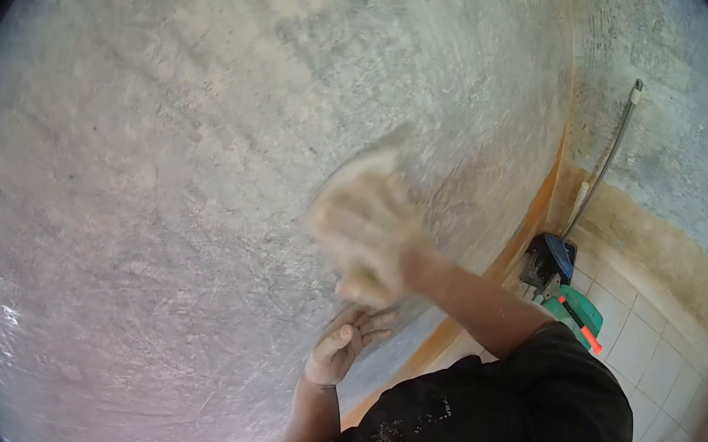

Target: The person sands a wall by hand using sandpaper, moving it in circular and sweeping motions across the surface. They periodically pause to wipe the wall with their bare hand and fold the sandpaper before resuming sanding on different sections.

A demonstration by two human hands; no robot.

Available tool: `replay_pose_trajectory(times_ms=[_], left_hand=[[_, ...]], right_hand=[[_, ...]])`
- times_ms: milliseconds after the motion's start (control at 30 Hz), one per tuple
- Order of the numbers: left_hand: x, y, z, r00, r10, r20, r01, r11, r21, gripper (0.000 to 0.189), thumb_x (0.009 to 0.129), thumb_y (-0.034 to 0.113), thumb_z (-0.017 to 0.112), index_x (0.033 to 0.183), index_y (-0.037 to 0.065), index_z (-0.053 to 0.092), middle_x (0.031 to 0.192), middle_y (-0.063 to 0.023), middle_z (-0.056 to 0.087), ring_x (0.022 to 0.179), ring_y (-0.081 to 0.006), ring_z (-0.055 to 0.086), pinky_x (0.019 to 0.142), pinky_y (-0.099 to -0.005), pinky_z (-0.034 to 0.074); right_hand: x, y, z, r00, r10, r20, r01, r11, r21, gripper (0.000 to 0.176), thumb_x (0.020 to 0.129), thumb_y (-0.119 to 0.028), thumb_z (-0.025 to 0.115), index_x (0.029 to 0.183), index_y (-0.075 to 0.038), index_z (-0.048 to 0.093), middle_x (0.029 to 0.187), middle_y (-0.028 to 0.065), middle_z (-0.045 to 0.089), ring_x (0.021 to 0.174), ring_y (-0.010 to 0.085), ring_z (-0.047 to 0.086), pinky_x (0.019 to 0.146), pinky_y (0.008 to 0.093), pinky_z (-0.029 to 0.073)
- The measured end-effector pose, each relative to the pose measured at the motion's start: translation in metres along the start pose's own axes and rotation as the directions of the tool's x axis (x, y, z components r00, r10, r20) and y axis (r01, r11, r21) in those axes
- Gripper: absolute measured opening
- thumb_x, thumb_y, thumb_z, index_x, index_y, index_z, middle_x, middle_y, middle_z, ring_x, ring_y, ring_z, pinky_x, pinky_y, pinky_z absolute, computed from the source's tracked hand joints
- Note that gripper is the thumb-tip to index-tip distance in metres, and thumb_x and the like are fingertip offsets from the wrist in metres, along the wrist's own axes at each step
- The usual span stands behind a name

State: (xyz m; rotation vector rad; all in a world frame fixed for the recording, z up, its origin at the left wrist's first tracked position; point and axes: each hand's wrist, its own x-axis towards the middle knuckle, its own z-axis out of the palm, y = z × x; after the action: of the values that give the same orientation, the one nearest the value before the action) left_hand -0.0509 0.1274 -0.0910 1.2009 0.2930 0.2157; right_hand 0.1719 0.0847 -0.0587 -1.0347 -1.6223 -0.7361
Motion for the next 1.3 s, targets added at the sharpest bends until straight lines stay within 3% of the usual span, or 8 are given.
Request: replay_pose_trajectory(times_ms=[200,367,467,567,700,900,1067,1300], left_hand=[[-0.012,0.002,-0.005,0.999,0.033,0.009,-0.033,0.999,0.001,0.09,0.087,0.053,0.06,0.15,-0.002,0.028,0.15,-0.0199,0.039,0.137,-0.0355,0.04,0.109,-0.0458,0.035],[-0.017,0.002,-0.009,0.997,0.041,0.061,-0.042,0.999,0.011,0.089,0.087,0.053,0.06,0.149,-0.002,0.029,0.151,-0.0197,0.038,0.138,-0.0344,0.039,0.108,-0.0457,0.036],[-0.032,0.006,-0.012,0.997,0.069,0.045,-0.069,0.997,0.015,0.088,0.087,0.052,0.059,0.15,-0.002,0.028,0.152,-0.0198,0.037,0.138,-0.0342,0.039,0.108,-0.0458,0.036],[-0.048,0.005,-0.02,0.997,0.06,0.052,-0.06,0.998,0.003,0.089,0.088,0.052,0.059,0.15,-0.002,0.028,0.152,-0.0201,0.036,0.138,-0.034,0.038,0.108,-0.0457,0.036],[-0.073,0.01,-0.027,0.996,0.08,0.045,-0.08,0.997,-0.004,0.09,0.087,0.054,0.058,0.15,-0.003,0.027,0.152,-0.0203,0.036,0.138,-0.0336,0.038,0.108,-0.0458,0.035],[-0.122,0.015,-0.045,0.995,0.093,0.035,-0.092,0.996,-0.016,0.093,0.086,0.055,0.059,0.151,-0.003,0.026,0.152,-0.0206,0.036,0.138,-0.0335,0.039,0.108,-0.0461,0.035],[-0.162,0.011,-0.072,0.992,0.099,0.079,-0.096,0.995,-0.037,0.095,0.084,0.057,0.06,0.15,-0.003,0.028,0.151,-0.0217,0.037,0.136,-0.0342,0.041,0.108,-0.0459,0.035],[-0.222,0.015,-0.085,0.98,0.2,0.021,-0.199,0.978,-0.059,0.097,0.084,0.057,0.061,0.15,-0.004,0.026,0.151,-0.0228,0.037,0.136,-0.0373,0.041,0.108,-0.0471,0.035]], right_hand=[[0.026,0.017,0.014,0.847,0.166,-0.506,-0.179,0.984,0.023,0.077,0.095,-0.053,0.046,0.147,0.002,0.034,0.152,0.0311,0.026,0.142,0.0381,0.027,0.118,0.0577,0.012],[0.002,-0.022,0.008,0.998,-0.003,0.064,0.005,1.0,-0.03,0.077,0.098,-0.054,0.038,0.151,0.0,0.026,0.156,0.0283,0.02,0.147,0.0417,0.015,0.119,0.0578,0.008],[0.007,0.031,0.031,0.875,0.227,-0.428,-0.212,0.974,0.084,0.08,0.095,-0.062,0.038,0.152,-0.006,0.029,0.157,0.0247,0.021,0.147,0.0429,0.013,0.118,0.0597,0.005],[0.022,-0.009,0.046,0.831,0.301,-0.468,-0.311,0.949,0.058,0.08,0.094,-0.063,0.041,0.149,-0.005,0.036,0.155,0.0244,0.028,0.146,0.0448,0.016,0.118,0.059,0.005],[0.013,-0.068,0.041,0.989,-0.082,0.12,0.102,0.981,-0.167,0.084,0.096,-0.061,0.037,0.153,-0.001,0.022,0.158,0.024,0.02,0.147,0.0446,0.01,0.12,0.0569,0.004],[0.039,-0.055,0.076,0.887,0.177,-0.426,-0.197,0.98,-0.003,0.075,0.095,-0.053,0.041,0.147,0.002,0.036,0.16,0.0198,0.02,0.15,0.0365,0.008,0.119,0.0585,0.005],[0.047,-0.158,0.091,0.998,0.01,0.058,-0.004,0.995,-0.103,0.07,0.095,-0.048,0.04,0.149,-0.004,0.034,0.16,0.0201,0.016,0.15,0.036,0.008,0.118,0.0583,0.004],[0.072,-0.161,0.121,0.94,0.044,-0.337,-0.049,0.999,-0.005,0.069,0.103,-0.043,0.034,0.149,0.007,0.026,0.159,0.0241,0.019,0.15,0.035,0.009,0.121,0.0485,0.005]])
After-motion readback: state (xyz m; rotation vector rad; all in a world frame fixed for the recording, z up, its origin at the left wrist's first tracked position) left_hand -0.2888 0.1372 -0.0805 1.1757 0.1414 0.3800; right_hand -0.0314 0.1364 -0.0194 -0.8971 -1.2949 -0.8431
